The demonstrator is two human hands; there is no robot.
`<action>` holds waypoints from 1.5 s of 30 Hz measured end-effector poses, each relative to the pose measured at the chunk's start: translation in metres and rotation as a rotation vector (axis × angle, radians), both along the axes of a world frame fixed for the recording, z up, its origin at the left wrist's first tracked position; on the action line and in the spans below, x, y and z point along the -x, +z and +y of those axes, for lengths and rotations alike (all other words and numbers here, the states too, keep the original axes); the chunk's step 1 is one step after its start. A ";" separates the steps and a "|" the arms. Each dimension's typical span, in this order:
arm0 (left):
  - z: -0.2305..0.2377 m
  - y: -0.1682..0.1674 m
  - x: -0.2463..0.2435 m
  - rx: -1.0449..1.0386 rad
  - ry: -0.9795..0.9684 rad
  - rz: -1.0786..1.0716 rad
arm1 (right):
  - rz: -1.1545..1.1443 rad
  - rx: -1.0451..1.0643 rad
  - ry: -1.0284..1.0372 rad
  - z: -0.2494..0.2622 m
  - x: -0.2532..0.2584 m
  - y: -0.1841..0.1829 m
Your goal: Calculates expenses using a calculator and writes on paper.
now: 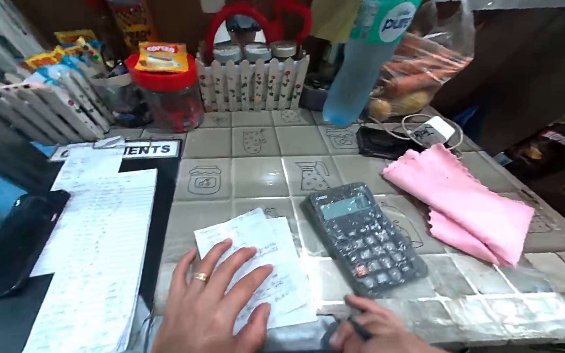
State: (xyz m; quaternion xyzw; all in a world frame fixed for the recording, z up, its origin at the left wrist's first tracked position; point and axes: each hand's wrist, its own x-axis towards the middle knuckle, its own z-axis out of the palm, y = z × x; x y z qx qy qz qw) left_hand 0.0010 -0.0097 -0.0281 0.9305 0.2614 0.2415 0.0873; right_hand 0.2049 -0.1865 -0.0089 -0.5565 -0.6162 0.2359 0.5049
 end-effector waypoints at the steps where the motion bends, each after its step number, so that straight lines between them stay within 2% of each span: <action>1: 0.000 -0.002 0.000 -0.015 0.004 -0.015 | -0.009 0.016 -0.027 0.001 -0.009 0.001; 6: -0.002 -0.006 0.001 -0.040 -0.053 -0.083 | -0.066 0.069 -0.212 0.014 -0.027 0.018; 9: -0.003 -0.007 0.003 -0.023 -0.099 -0.099 | -0.118 0.075 -0.140 0.033 -0.019 0.019; 12: -0.005 -0.007 0.002 -0.010 -0.121 -0.121 | -0.019 0.038 -0.075 0.055 -0.007 0.009; 16: -0.006 -0.006 -0.001 -0.024 -0.096 -0.124 | 0.108 0.119 -0.177 0.071 0.006 0.008; 19: -0.007 -0.004 -0.003 -0.035 -0.078 -0.086 | 0.035 0.166 -0.225 0.078 0.005 0.013; 25: -0.006 0.001 -0.003 0.006 -0.087 -0.035 | -0.051 0.126 -0.226 0.081 0.001 0.010; 45: -0.003 0.009 0.001 0.080 -0.120 0.058 | -0.095 0.091 -0.197 0.083 0.002 0.012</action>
